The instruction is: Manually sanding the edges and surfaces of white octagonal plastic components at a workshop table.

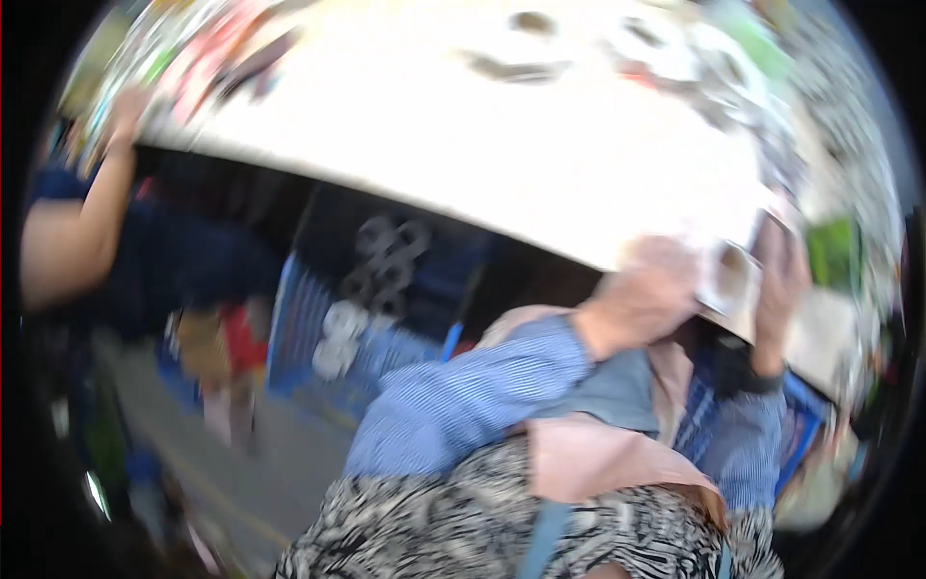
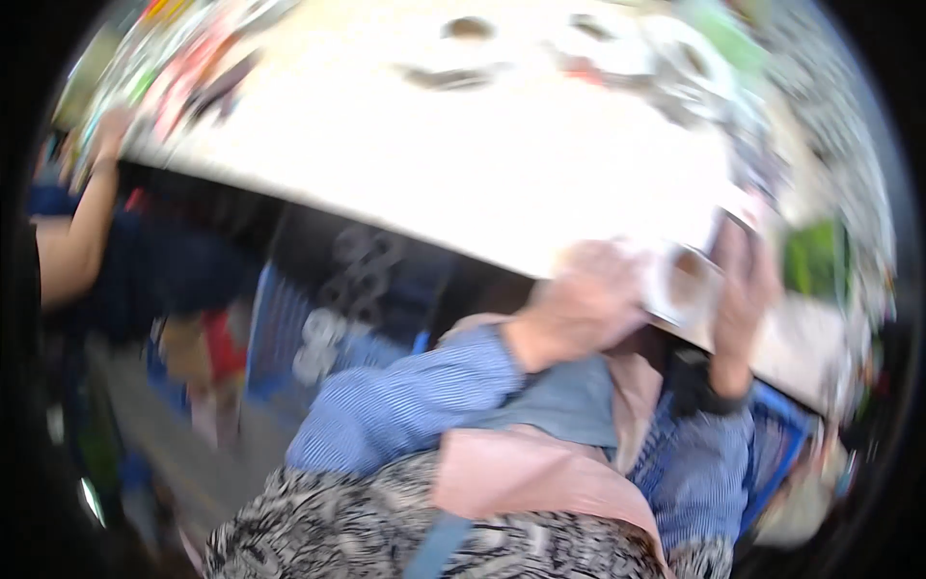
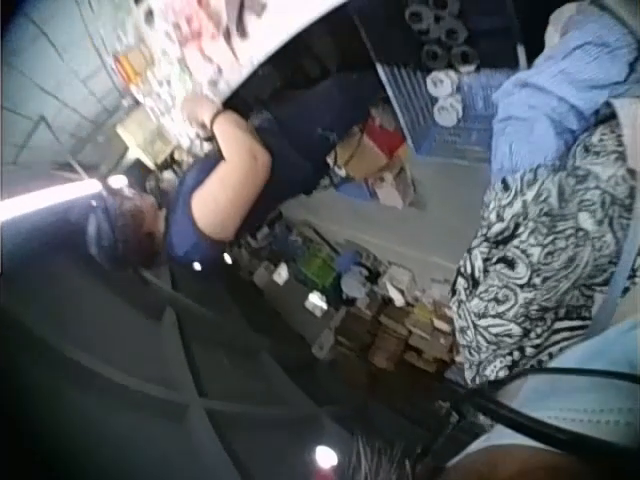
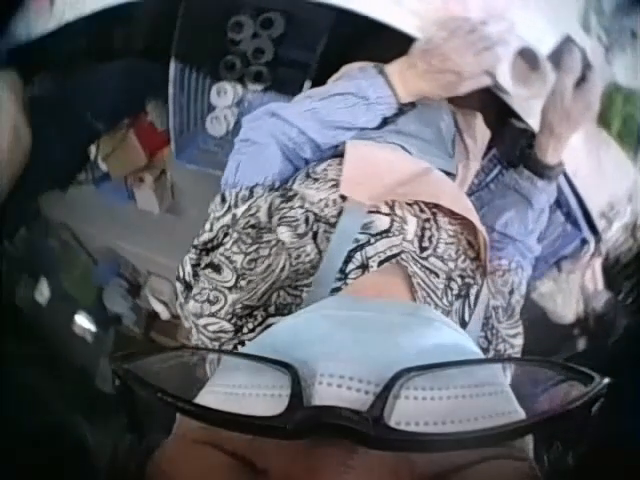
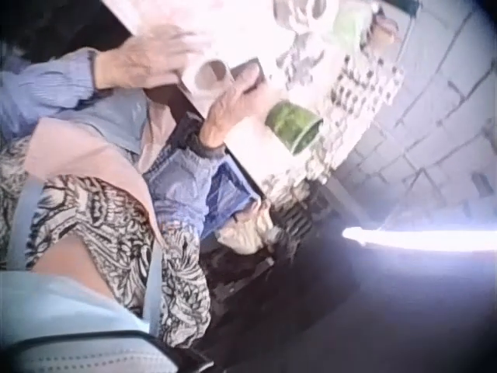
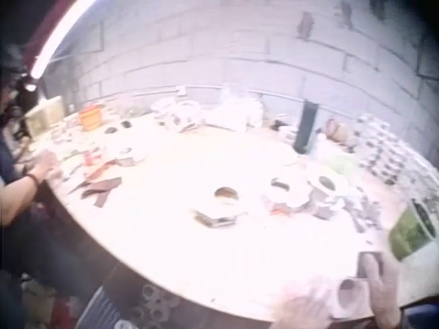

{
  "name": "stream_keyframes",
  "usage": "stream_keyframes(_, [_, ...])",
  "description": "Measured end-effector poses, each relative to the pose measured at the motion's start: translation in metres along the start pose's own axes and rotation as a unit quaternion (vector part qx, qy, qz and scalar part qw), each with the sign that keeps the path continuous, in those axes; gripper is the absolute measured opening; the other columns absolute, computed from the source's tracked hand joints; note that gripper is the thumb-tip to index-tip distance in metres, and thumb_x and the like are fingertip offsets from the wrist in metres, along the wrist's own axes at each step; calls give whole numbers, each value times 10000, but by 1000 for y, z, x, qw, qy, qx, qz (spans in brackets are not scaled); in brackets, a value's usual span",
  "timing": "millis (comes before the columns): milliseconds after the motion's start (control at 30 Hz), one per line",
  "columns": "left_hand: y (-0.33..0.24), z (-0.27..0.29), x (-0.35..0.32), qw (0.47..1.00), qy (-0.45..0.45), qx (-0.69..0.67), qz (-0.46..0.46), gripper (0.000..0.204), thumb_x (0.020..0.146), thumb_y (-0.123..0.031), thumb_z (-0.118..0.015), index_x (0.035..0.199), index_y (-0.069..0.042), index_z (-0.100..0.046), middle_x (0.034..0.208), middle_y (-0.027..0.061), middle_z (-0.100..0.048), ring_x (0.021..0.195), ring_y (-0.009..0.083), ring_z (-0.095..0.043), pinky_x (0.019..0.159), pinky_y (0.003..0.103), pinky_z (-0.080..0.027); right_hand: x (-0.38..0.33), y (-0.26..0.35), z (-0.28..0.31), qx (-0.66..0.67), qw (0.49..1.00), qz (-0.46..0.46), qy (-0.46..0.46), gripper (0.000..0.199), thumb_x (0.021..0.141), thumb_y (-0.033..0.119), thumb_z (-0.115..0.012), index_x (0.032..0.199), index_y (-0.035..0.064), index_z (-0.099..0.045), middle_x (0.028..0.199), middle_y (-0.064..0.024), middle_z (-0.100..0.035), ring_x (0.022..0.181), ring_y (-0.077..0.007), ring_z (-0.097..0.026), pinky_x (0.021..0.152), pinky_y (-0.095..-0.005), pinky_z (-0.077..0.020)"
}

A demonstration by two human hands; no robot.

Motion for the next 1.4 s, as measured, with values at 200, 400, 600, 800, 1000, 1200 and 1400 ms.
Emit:
stream_keyframes(200, [-15,30,7,998,23,25,-62,522,725,-103,-732,1232,-96,-610,1317,87,-573,1072,312,-548,930,395,-458,19,22,32,28,994,-34,-100,338,983,279,-535,853,-30,-582,701,-133,-533,636,-181,-476,614,-352,-411])
stream_keyframes(400, [-24,20,8,998,26,6,-54,511,678,-24,-750,1175,-74,-641,1235,119,-593,1132,338,-533,953,407,-453,-1,29,-5,-78,996,-24,-27,301,945,291,-566,762,55,-604,681,-131,-605,544,-287,-593,508,-391,-437])
stream_keyframes(600, [-23,18,4,997,26,8,-66,527,675,-8,-742,1188,-58,-632,1230,129,-593,1167,342,-545,975,419,-434,8,50,-46,-304,943,111,76,254,899,280,-611,759,69,-596,621,-108,-624,578,-258,-655,473,-377,-459])
stream_keyframes(800, [-22,17,6,997,27,25,-72,546,671,-12,-742,1202,-65,-627,1227,133,-595,1153,336,-556,969,413,-422,3,56,-48,-331,921,186,91,129,850,211,-627,858,84,-652,658,-98,-646,599,-275,-667,502,-371,-492])
stream_keyframes(1000, [-27,15,7,996,26,19,-78,560,672,-25,-735,1217,-75,-617,1233,130,-594,1152,332,-556,965,417,-409,28,42,-45,-373,905,167,122,88,816,166,-628,845,101,-681,710,-84,-665,639,-261,-679,531,-384,-510])
stream_keyframes(1200, [-22,17,5,997,20,35,-73,551,669,-34,-737,1206,-80,-623,1227,125,-599,1149,327,-556,966,413,-400,6,56,-54,-368,896,196,149,70,745,147,-664,790,102,-693,705,-81,-676,676,-248,-693,564,-370,-519])
stream_keyframes(1400, [-21,17,6,996,27,38,-71,546,668,-46,-740,1200,-83,-623,1222,128,-600,1143,322,-559,965,413,-393,20,40,-51,-398,901,116,131,58,717,125,-675,746,101,-719,733,-91,-697,722,-265,-703,603,-382,-519])
Point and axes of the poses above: each hand's wrist, its own x-axis towards the middle knuckle, its own z-axis out of the back of the hand, y = z × x, the point moved 8 cm from there along x, towards the middle knuckle
